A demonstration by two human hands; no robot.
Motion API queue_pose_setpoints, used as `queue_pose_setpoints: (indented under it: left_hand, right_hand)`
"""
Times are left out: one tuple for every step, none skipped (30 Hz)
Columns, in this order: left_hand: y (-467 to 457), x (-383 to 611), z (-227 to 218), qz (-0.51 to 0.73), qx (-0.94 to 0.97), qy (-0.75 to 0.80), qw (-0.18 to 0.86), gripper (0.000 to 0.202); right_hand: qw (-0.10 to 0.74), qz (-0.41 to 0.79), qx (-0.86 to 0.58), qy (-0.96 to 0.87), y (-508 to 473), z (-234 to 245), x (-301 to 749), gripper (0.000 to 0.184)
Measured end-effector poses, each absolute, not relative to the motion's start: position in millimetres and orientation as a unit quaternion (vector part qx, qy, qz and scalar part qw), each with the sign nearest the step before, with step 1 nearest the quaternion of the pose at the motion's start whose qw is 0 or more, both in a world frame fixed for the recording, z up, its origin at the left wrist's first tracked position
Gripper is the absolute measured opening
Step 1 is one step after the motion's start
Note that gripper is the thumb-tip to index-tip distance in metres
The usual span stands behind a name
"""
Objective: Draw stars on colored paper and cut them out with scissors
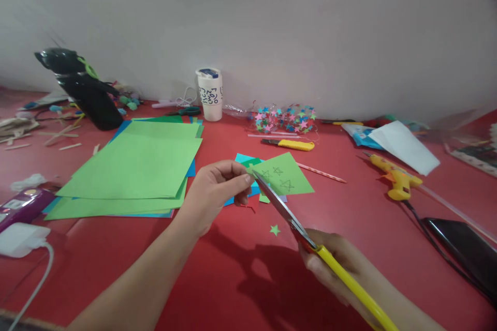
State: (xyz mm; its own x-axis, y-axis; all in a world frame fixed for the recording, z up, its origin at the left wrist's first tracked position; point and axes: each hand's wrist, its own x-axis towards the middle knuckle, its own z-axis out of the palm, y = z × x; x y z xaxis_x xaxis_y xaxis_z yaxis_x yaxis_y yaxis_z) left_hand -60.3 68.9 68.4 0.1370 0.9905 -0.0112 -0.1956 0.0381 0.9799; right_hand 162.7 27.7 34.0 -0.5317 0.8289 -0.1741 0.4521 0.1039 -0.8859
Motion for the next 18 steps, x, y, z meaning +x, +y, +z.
queue_pose_setpoints:
  left_hand:
    - [68.6,-59.5,68.0,0.506,0.472,0.41,0.595,0.011]
    - [68.2,-58.8,67.5,0.506,0.469,0.403,0.602,0.011]
    - [67.8,-58.0,67.2,0.508,0.465,0.397,0.607,0.012]
    - [67.3,-57.3,66.9,0.511,0.459,0.393,0.611,0.012]
    - [66.8,-56.6,66.9,0.516,0.453,0.391,0.613,0.013]
    - [66.4,-56.0,67.0,0.521,0.448,0.39,0.613,0.013]
    - [66.1,-55.6,67.2,0.526,0.443,0.39,0.612,0.013]
    - [65.8,-55.2,67.6,0.53,0.44,0.391,0.61,0.013]
    - [65.7,-54.8,68.1,0.534,0.438,0.393,0.607,0.012]
    - [65.7,-54.5,68.5,0.537,0.438,0.396,0.603,0.011]
    - [65.8,-54.3,68.9,0.54,0.438,0.398,0.599,0.011]
    - [65.9,-54.2,69.2,0.542,0.439,0.4,0.595,0.011]
    - [66.1,-54.1,69.5,0.543,0.441,0.403,0.59,0.01]
    - [66.2,-54.1,69.6,0.544,0.444,0.406,0.585,0.01]
    - [66.4,-54.3,69.7,0.544,0.446,0.408,0.582,0.01]
    - [66.5,-54.6,69.8,0.545,0.446,0.41,0.579,0.01]
    - [66.6,-55.0,70.0,0.545,0.446,0.413,0.577,0.009]
    - [66.7,-55.4,70.2,0.545,0.446,0.415,0.576,0.009]
  right_hand:
    - [0.192,0.503,-0.454,-0.71,26.0,35.4,161.6,0.056]
    - [0.195,0.507,-0.462,-0.701,24.3,37.0,160.6,0.055]
    - [0.197,0.512,-0.467,-0.693,22.8,38.4,159.7,0.055]
    - [0.198,0.516,-0.47,-0.688,21.9,39.3,159.0,0.055]
    - [0.199,0.52,-0.47,-0.685,21.5,39.6,158.6,0.055]
    - [0.199,0.522,-0.469,-0.685,21.9,39.1,158.5,0.055]
    - [0.196,0.523,-0.464,-0.687,22.8,37.7,158.6,0.056]
    - [0.193,0.524,-0.459,-0.691,24.2,35.8,159.0,0.056]
    - [0.19,0.524,-0.453,-0.696,25.8,33.6,159.6,0.056]
    - [0.187,0.523,-0.449,-0.7,27.3,31.5,160.1,0.057]
    - [0.184,0.522,-0.446,-0.704,28.4,29.8,160.6,0.057]
    - [0.181,0.522,-0.443,-0.706,29.0,28.9,161.0,0.057]
    - [0.179,0.522,-0.443,-0.707,28.9,28.9,161.1,0.057]
    - [0.178,0.521,-0.447,-0.705,28.2,29.8,161.1,0.057]
    - [0.178,0.52,-0.451,-0.703,27.0,31.3,160.9,0.057]
    - [0.179,0.519,-0.457,-0.7,25.6,33.2,160.6,0.057]
    - [0.182,0.517,-0.463,-0.697,24.3,35.2,160.3,0.057]
    - [0.185,0.515,-0.469,-0.693,23.3,36.8,160.0,0.057]
